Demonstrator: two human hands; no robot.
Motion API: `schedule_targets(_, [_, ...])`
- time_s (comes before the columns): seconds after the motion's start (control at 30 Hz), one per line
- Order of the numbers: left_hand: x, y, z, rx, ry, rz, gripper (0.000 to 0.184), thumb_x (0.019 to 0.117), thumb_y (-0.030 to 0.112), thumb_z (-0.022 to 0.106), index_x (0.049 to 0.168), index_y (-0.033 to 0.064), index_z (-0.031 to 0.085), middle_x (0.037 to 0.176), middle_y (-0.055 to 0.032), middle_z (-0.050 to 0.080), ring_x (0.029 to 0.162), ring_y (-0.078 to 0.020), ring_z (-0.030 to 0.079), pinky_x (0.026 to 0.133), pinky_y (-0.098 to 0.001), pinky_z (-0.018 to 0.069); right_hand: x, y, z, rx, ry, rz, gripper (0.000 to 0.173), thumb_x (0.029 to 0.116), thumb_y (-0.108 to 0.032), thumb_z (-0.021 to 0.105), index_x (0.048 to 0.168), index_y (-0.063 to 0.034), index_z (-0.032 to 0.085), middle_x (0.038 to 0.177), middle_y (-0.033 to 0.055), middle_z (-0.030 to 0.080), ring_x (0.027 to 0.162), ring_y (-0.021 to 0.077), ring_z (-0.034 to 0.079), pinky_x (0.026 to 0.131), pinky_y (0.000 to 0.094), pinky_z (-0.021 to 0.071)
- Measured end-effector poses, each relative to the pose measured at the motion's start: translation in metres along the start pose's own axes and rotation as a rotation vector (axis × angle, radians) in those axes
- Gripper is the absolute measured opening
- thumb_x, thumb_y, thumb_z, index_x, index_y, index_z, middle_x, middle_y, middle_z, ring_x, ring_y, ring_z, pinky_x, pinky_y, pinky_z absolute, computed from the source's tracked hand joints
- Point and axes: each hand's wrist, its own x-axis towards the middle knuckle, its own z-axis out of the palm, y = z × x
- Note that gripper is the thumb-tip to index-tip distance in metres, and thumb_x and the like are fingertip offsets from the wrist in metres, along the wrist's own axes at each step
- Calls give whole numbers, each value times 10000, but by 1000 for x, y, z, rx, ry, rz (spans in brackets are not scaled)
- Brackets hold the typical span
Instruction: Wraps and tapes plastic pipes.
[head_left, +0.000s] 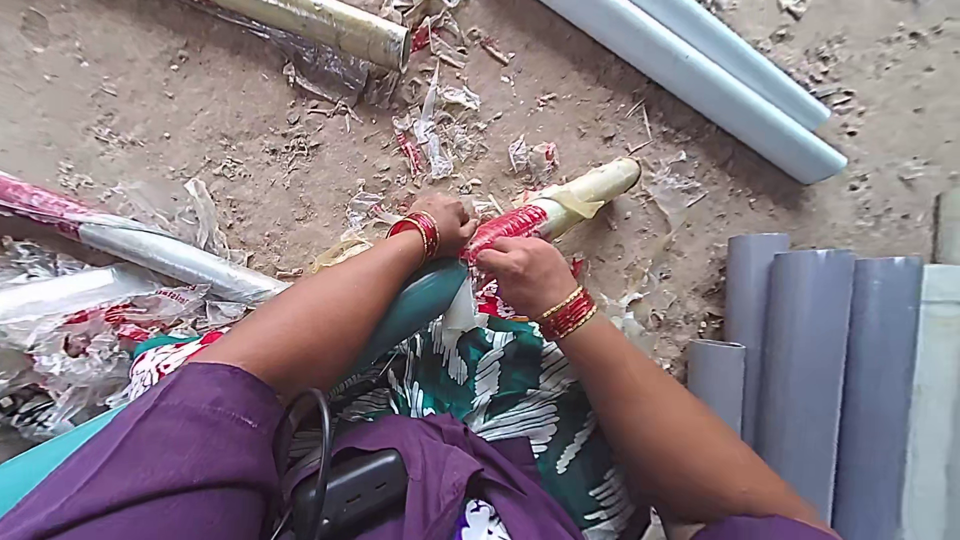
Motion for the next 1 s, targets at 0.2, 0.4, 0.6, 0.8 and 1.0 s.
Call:
schedule_targets(0.2, [-3,1,-3,-8,2,9,521,1112,361,390,942,-25,695,1056,-250,688,1120,-425,644,929,-637,468,14,13,12,-141,85,-206,109,873,63,617,845,12,709,801,179,715,803,373,724,641,515,540])
schedule_targets(0.4, [-4,-1,-5,-2,-2,-6,495,1113,328,384,979,-31,698,1105,-261,683,1165,-431,629,949,-642,461,14,45,8,-154,18,-338,81,817,86,604,811,42,672,751,198,689,742,388,714,577,506,525])
schedule_targets(0.6, [4,-6,-4,-26,-8,-41,510,1112,345,389,989,-33,709,1115,-267,678,1157,-433,631,940,-654,461,-39,100,9,-290,-86,-4,110,848,118,609,885,78,704,832,256,714,816,451,720,690,581,539])
schedule_targets(0.8, [6,-6,1,-32,13,-49,523,1107,358,398,908,-26,692,1018,-255,683,1077,-436,649,886,-654,470,4,47,19,-117,265,-323,167,915,38,555,896,-1,716,763,156,691,754,353,693,653,484,519])
schedule_targets(1.0, [9,-8,4,-36,-1,-52,524,1106,352,404,868,-25,678,967,-251,676,1031,-431,655,866,-648,471,6,53,33,-162,294,-449,186,930,10,541,882,-5,721,729,128,679,713,315,667,626,445,481])
